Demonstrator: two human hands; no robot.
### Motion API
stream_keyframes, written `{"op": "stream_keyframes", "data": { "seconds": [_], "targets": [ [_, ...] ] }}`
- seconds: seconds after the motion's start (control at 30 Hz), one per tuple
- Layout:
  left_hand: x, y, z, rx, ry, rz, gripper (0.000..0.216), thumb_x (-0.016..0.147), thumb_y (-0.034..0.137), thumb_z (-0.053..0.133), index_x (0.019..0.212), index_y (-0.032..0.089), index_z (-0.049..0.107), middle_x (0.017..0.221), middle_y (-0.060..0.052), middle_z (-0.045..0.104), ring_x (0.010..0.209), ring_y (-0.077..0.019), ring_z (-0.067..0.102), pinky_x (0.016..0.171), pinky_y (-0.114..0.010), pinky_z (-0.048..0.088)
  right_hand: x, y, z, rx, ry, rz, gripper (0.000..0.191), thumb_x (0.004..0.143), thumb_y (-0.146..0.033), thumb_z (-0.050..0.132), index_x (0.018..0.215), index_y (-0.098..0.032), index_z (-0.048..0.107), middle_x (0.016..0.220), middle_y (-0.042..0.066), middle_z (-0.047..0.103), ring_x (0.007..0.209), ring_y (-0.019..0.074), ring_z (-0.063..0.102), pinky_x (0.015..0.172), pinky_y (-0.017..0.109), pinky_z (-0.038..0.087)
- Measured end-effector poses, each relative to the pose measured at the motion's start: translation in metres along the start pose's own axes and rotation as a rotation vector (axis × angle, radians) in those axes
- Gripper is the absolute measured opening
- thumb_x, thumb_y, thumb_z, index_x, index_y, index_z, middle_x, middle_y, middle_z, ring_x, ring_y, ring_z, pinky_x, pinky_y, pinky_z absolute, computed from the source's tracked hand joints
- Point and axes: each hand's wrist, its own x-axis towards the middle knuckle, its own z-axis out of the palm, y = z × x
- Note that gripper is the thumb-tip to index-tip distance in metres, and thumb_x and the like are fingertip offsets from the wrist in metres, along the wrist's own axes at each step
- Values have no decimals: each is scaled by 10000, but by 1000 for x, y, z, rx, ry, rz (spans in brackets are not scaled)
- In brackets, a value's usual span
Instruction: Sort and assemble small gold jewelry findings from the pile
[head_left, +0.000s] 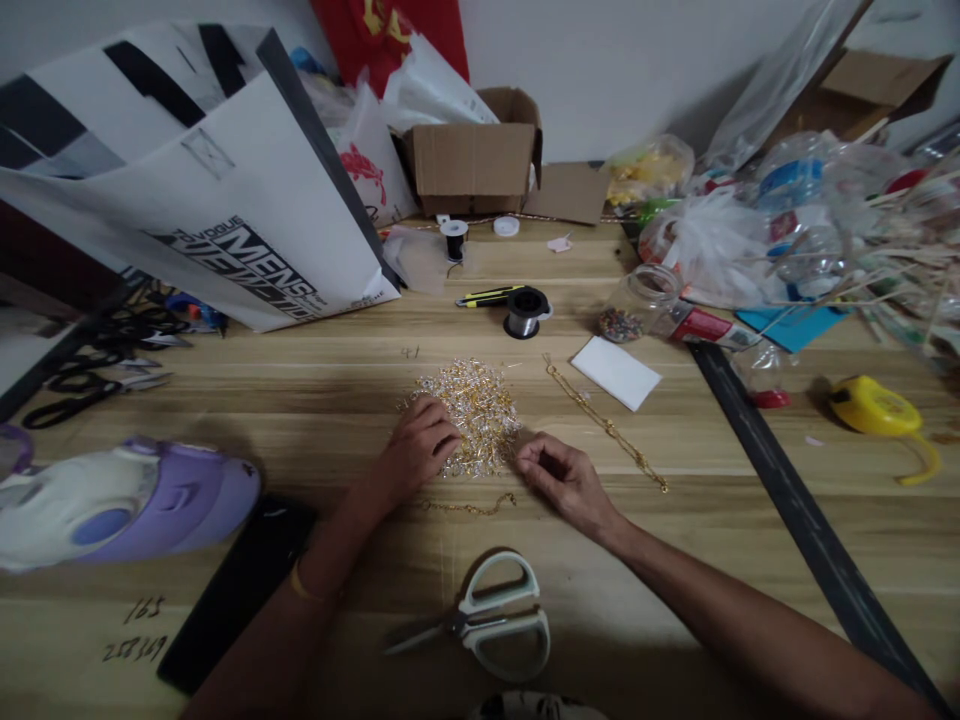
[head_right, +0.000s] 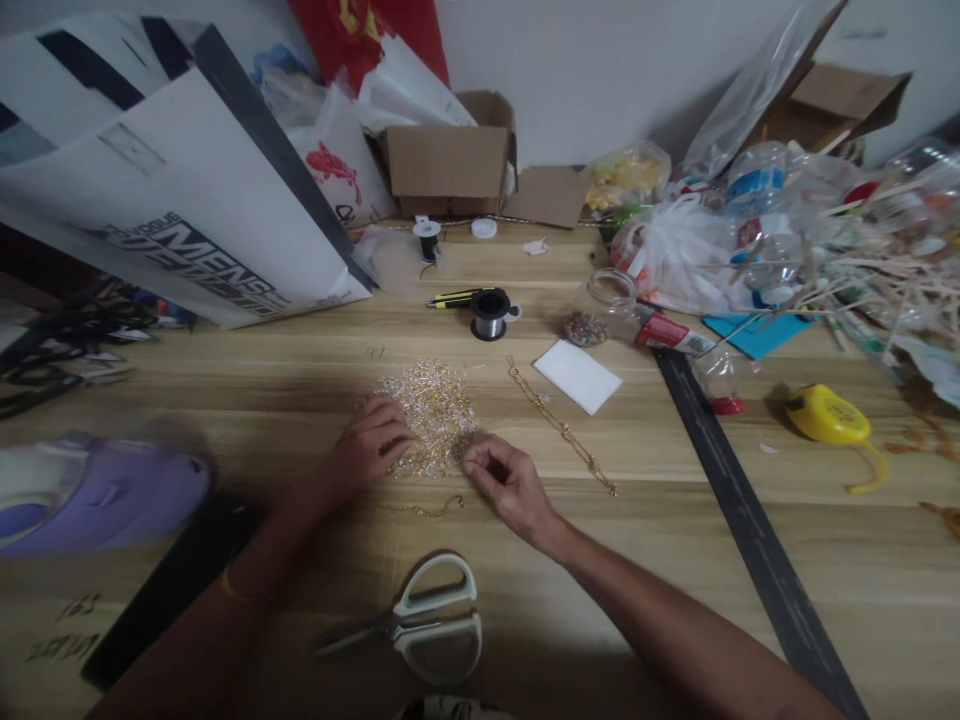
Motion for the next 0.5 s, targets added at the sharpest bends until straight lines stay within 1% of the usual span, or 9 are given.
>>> {"op": "stream_keyframes", "data": {
  "seconds": [0.23,0.37,0.5],
  "targets": [
    [-2,-1,-3,-14,-2,-19,114,833,158,558,745,169,630,800,-46,588,936,-195,489,881,-359,434,0,3,-1,9,-3,7,232,839,-370,599,737,-164,569,681,2,497,621,124,444,568,239,359],
    [-2,-3,-1,-27,18,-16,102,833,168,569,764,169,643,784,-42,593,917,-191,492,872,-361,440,0,4,-1,7,-2,11,229,839,-366,602,730,-167,568,679,-3,491,618,123,441,565,237,353],
    [0,-2,0,-19,11,-3,131,854,176,550,772,171,652,777,-42,594,907,-190,490,878,-369,436,-1,5,0,17,-5,20,225,841,-363,601,744,-163,571,672,-5,489,610,119,433,558,232,348]
  ]
}}
